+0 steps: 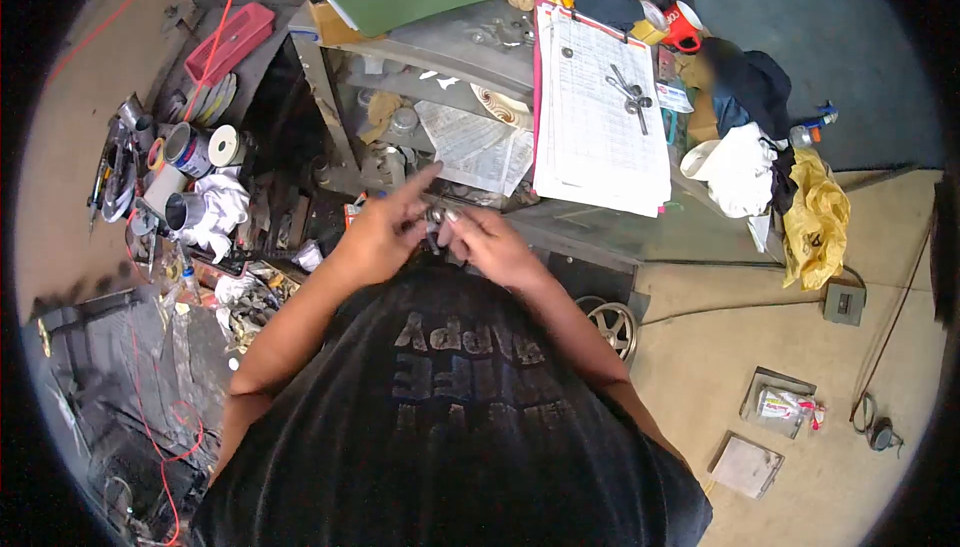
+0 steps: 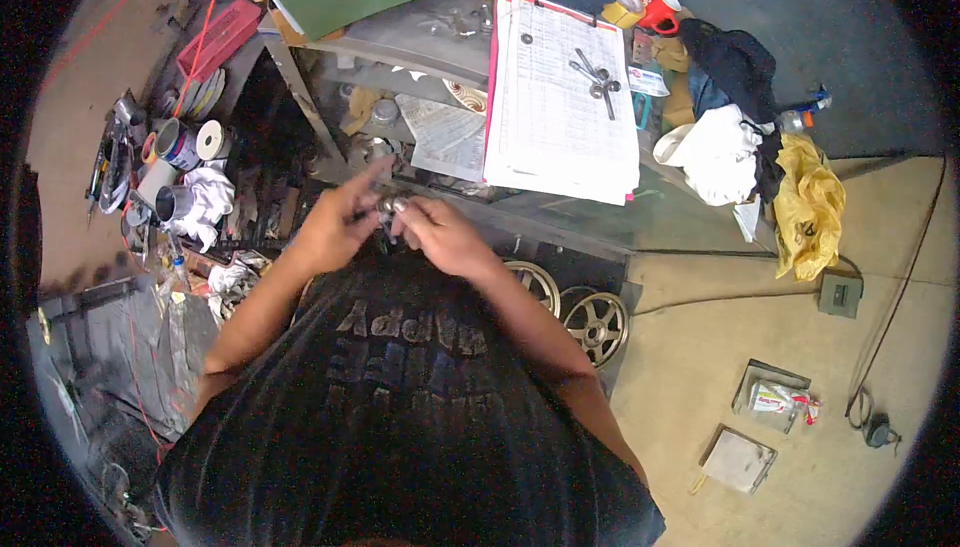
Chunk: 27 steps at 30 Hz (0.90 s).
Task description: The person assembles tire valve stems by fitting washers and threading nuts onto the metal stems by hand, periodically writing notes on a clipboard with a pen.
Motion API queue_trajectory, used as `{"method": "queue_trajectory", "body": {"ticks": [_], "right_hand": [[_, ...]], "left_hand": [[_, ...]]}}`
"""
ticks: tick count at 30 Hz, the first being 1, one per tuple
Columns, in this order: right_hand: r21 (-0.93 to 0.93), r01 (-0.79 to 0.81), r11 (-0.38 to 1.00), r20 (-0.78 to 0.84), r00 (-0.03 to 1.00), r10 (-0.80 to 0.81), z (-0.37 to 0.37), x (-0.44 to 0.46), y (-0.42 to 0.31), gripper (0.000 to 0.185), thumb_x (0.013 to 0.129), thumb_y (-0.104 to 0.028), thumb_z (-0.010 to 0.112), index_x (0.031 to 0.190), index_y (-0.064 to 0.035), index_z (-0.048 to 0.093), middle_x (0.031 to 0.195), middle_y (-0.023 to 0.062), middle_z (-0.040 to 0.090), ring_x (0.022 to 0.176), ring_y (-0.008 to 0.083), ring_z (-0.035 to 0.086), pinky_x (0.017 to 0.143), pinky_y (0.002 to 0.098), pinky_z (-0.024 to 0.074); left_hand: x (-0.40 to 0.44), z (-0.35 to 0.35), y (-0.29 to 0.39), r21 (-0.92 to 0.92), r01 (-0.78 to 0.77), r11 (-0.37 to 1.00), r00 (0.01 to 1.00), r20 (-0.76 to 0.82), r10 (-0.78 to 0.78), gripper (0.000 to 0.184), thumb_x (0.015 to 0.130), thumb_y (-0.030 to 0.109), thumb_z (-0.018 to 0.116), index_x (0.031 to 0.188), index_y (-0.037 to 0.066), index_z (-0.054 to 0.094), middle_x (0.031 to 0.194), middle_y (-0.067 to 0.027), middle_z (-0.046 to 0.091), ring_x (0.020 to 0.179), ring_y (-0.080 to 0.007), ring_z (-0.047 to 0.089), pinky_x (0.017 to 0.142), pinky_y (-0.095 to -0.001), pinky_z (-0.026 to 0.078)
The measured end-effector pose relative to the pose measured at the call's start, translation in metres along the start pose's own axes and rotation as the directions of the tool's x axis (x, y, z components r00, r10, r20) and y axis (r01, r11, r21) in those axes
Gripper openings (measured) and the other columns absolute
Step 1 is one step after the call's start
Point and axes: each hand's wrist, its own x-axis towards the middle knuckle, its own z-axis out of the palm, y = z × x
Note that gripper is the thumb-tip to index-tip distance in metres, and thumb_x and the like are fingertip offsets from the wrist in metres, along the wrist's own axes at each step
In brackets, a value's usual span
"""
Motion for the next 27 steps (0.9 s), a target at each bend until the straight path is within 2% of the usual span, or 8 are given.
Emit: {"method": "queue_trajectory", "body": {"ticks": [1, 2, 4, 6, 9, 18, 25, 27], "right_hand": [[0.046, 0.066, 0.997, 0.026, 0.997, -0.067, -0.005, -0.002, -0.005, 0.036, 0.106, -0.032, 0.043, 0.096, -0.0038, 0.063, 0.066, -0.0027, 0.046, 0.055, 0.0072, 0.04, 0.049, 0.0251, 0.0336], [0.159, 0.042, 0.986, -0.016, 0.999, -0.04, -0.01, -0.006, -0.007, 0.036, 0.106, -0.032, 0.042, 0.098, -0.0034, 0.062, 0.064, -0.0025, 0.044, 0.054, 0.0071, 0.038, 0.048, 0.0242, 0.0325], [0.265, 0.097, 0.959, -0.13, 0.989, -0.064, -0.019, -0.013, -0.023, 0.04, 0.106, -0.034, 0.039, 0.1, -0.0013, 0.061, 0.066, 0.0006, 0.047, 0.055, 0.0098, 0.04, 0.05, 0.0258, 0.0324], [0.651, 0.176, 0.738, -0.156, 0.983, -0.096, -0.021, -0.009, -0.026, 0.034, 0.105, -0.032, 0.044, 0.105, -0.0016, 0.058, 0.076, -0.0001, 0.05, 0.063, 0.0087, 0.043, 0.055, 0.0243, 0.0344], [0.713, 0.14, 0.687, -0.181, 0.983, -0.013, -0.014, -0.007, -0.033, 0.026, 0.103, -0.026, 0.049, 0.107, -0.0015, 0.058, 0.078, 0.0004, 0.05, 0.065, 0.0089, 0.043, 0.055, 0.0241, 0.0343], [0.089, 0.161, 0.983, -0.07, 0.985, -0.156, 0.005, 0.0, -0.021, 0.013, 0.095, -0.008, 0.062, 0.107, -0.0027, 0.06, 0.09, 0.0006, 0.057, 0.083, 0.0081, 0.053, 0.074, 0.0253, 0.0446], [-0.009, 0.23, 0.973, -0.047, 0.972, -0.231, 0.01, 0.002, -0.018, 0.017, 0.091, -0.007, 0.067, 0.105, -0.0026, 0.059, 0.094, 0.0022, 0.06, 0.088, 0.0108, 0.056, 0.081, 0.0278, 0.0462], [-0.021, 0.277, 0.961, -0.066, 0.958, -0.278, 0.008, 0.0, -0.019, 0.017, 0.091, -0.007, 0.067, 0.106, -0.0026, 0.059, 0.094, 0.0025, 0.06, 0.088, 0.0113, 0.056, 0.081, 0.0284, 0.0463]], "left_hand": [[0.0, -0.001, -0.002, -0.371, 0.046, 0.928, 0.996, -0.05, -0.069, 0.059, 0.092, 0.0, 0.059, 0.147, 0.004, 0.04, 0.099, -0.0141, 0.071, 0.092, -0.0257, 0.071, 0.077, -0.0359, 0.056], [0.0, -0.006, -0.003, -0.365, 0.059, 0.929, 0.995, -0.058, -0.086, 0.059, 0.092, 0.0, 0.059, 0.147, 0.004, 0.04, 0.099, -0.0141, 0.071, 0.092, -0.0257, 0.071, 0.077, -0.0359, 0.056], [-0.002, -0.015, 0.0, -0.805, 0.225, 0.548, 0.917, -0.016, -0.399, 0.043, 0.094, -0.001, 0.057, 0.136, 0.003, 0.05, 0.114, -0.007, 0.065, 0.103, -0.0204, 0.067, 0.085, -0.0334, 0.057], [-0.002, -0.021, -0.005, -0.829, 0.22, 0.515, 0.903, -0.026, -0.428, 0.035, 0.095, 0.0, 0.057, 0.129, 0.004, 0.055, 0.113, -0.0088, 0.066, 0.104, -0.0201, 0.067, 0.089, -0.0313, 0.057], [-0.002, -0.021, -0.015, -0.908, 0.148, 0.393, 0.925, -0.013, -0.379, 0.035, 0.096, 0.005, 0.06, 0.13, 0.004, 0.054, 0.116, -0.0113, 0.066, 0.105, -0.0207, 0.067, 0.088, -0.0289, 0.058], [-0.006, -0.019, -0.02, -0.985, 0.14, 0.102, 0.915, 0.09, -0.394, 0.033, 0.099, 0.001, 0.051, 0.131, 0.001, 0.053, 0.116, -0.0124, 0.066, 0.104, -0.0206, 0.068, 0.086, -0.0277, 0.06], [-0.007, -0.016, -0.021, -0.988, 0.153, -0.002, 0.923, 0.144, -0.358, 0.033, 0.098, 0.001, 0.05, 0.131, 0.001, 0.052, 0.117, -0.0121, 0.065, 0.105, -0.0202, 0.066, 0.083, -0.0292, 0.06], [-0.006, -0.012, -0.008, -0.982, 0.163, 0.1, 0.847, 0.087, -0.524, 0.025, 0.092, -0.004, 0.052, 0.115, 0.002, 0.057, 0.105, -0.0081, 0.064, 0.092, -0.0187, 0.065, 0.073, -0.0273, 0.058]]}}
